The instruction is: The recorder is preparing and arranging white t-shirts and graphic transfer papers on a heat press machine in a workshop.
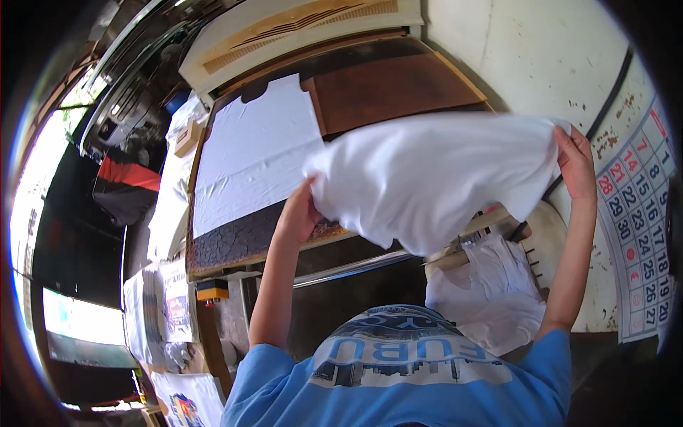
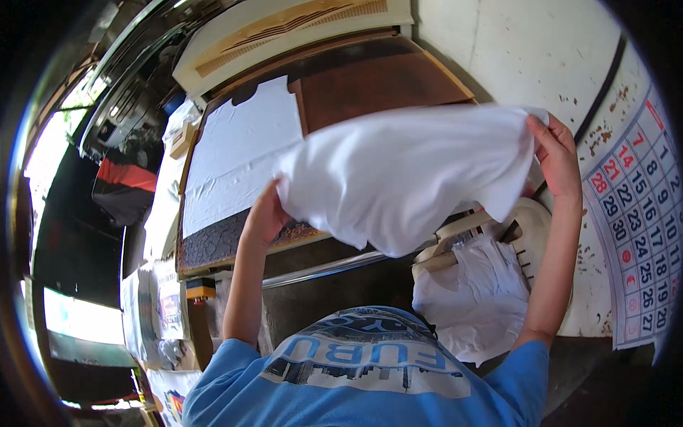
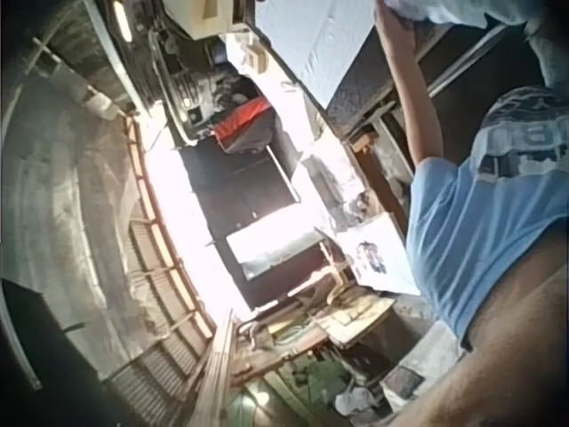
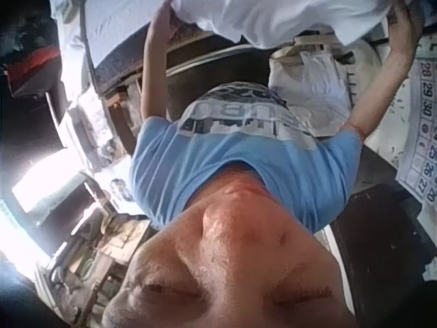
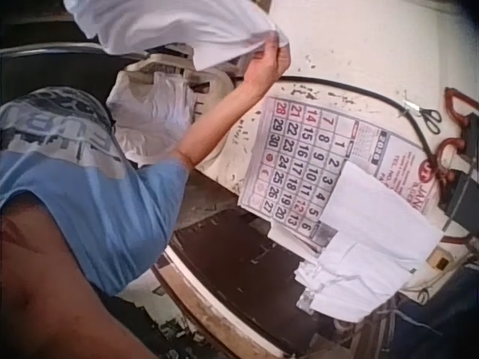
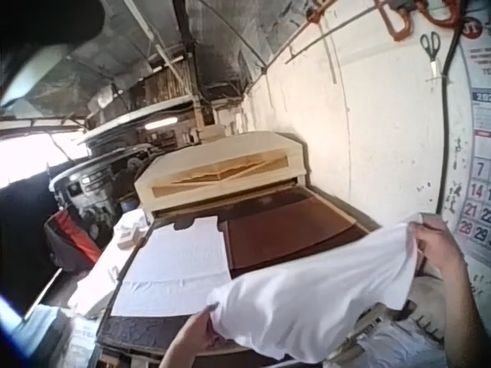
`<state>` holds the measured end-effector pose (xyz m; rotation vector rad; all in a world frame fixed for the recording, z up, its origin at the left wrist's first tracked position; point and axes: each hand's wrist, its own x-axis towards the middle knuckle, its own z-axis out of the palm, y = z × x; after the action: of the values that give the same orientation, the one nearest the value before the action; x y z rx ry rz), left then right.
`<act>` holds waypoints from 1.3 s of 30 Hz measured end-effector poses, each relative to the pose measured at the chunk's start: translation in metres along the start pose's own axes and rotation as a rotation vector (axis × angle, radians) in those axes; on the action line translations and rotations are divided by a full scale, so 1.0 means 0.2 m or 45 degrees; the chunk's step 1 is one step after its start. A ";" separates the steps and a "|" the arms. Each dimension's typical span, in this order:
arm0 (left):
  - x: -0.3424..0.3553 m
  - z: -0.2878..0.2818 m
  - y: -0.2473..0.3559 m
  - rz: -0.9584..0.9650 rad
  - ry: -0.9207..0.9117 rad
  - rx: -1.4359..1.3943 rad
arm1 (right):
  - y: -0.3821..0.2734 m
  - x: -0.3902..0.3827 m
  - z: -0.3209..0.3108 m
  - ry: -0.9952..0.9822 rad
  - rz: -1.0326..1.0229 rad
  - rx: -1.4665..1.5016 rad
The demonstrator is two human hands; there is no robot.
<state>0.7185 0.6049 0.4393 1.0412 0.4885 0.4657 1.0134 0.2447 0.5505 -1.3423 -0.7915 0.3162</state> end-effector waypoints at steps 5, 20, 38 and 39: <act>-0.15 -0.19 0.28 0.161 -0.120 -0.319 | -0.12 0.04 0.10 0.206 -0.119 0.620; -0.37 -0.44 1.09 0.929 -0.270 0.039 | -0.51 0.14 0.25 0.528 -0.304 0.278; 0.19 -0.02 1.37 0.909 0.047 0.275 | -0.55 0.92 -0.04 0.568 -0.497 0.026; 0.30 0.00 1.36 0.884 -0.016 0.337 | -0.52 1.02 -0.08 0.563 -0.480 0.057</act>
<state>0.7305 0.7569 0.6731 1.4669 0.1630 1.0265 1.1453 0.3365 0.7151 -1.1344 -0.6390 -0.2536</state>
